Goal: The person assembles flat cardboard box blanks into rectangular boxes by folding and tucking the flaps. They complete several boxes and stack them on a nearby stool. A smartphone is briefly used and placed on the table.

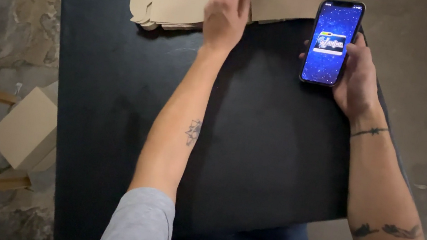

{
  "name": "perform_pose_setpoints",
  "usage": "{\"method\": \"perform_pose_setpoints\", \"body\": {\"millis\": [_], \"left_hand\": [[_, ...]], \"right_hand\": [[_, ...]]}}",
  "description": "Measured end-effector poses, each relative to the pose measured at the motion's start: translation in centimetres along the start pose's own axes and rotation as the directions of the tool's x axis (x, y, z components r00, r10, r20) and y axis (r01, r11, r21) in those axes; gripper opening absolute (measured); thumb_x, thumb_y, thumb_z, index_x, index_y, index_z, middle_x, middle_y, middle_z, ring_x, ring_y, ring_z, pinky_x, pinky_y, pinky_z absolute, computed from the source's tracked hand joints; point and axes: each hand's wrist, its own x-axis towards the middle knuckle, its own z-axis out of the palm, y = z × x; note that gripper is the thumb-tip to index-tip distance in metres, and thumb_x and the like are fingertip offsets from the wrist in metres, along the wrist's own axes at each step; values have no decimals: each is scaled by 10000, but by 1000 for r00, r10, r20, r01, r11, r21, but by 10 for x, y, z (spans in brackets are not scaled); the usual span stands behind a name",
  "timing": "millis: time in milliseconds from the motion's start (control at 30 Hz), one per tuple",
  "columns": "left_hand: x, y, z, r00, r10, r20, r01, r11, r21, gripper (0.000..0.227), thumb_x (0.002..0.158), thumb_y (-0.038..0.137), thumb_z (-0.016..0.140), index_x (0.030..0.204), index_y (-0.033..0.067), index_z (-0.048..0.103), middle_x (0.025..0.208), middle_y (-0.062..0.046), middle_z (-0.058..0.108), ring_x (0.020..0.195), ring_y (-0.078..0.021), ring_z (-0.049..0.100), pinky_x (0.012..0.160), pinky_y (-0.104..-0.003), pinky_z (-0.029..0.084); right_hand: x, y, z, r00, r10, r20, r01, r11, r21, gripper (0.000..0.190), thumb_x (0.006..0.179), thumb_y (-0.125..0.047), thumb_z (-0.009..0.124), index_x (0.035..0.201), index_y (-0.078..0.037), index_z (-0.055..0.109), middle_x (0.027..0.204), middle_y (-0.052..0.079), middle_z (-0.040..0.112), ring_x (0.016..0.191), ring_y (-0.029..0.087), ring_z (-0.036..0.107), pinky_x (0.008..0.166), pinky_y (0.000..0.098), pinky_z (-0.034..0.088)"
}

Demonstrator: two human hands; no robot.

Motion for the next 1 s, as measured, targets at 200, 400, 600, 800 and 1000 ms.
{"method": "perform_pose_setpoints", "body": {"millis": [200,400,600,800,1000], "left_hand": [[33,-29,-4,974,80,-211,-74,997,36,208,1042,142,652,1249,154,638,934,-29,762,763,-224,732,702,-351,595],[69,-4,-126,947,308,-88,-282,933,222,176,1053,46,685,1216,106,657,789,-1,627,638,-133,587,553,-269,499],[-36,98,-261,861,405,307,-499,791,355,192,1084,45,676,1276,49,675,1049,-66,599,908,-204,590,761,-316,502],[-204,154,-303,800,121,588,-288,937,199,375,968,71,648,1327,-33,612,1381,-176,672,1331,-323,644,1174,-437,502],[-211,183,-312,878,26,479,-169,951,258,424,905,132,766,1311,97,650,1056,-68,594,965,-249,598,882,-375,499]], "right_hand": [[-3,-9,2,999,7,31,-7,1000,-2,484,1003,-221,369,1459,-76,444,1220,108,665,1044,240,723,949,358,616],[-7,-11,7,998,-29,61,28,999,22,370,1037,-157,348,1363,-61,494,1132,69,668,948,167,695,907,301,615],[-6,10,-10,999,-42,-20,42,999,12,388,1024,-324,400,1350,-150,516,1250,38,571,1099,143,552,1027,317,491],[-25,1,7,998,-61,-22,60,997,-52,546,1035,-369,346,1509,-113,437,1275,89,701,1169,209,758,1060,363,678],[-25,24,-14,981,-159,-107,144,980,-137,536,1023,-524,440,1375,-125,509,1312,125,644,1138,194,677,1059,423,631]]}}
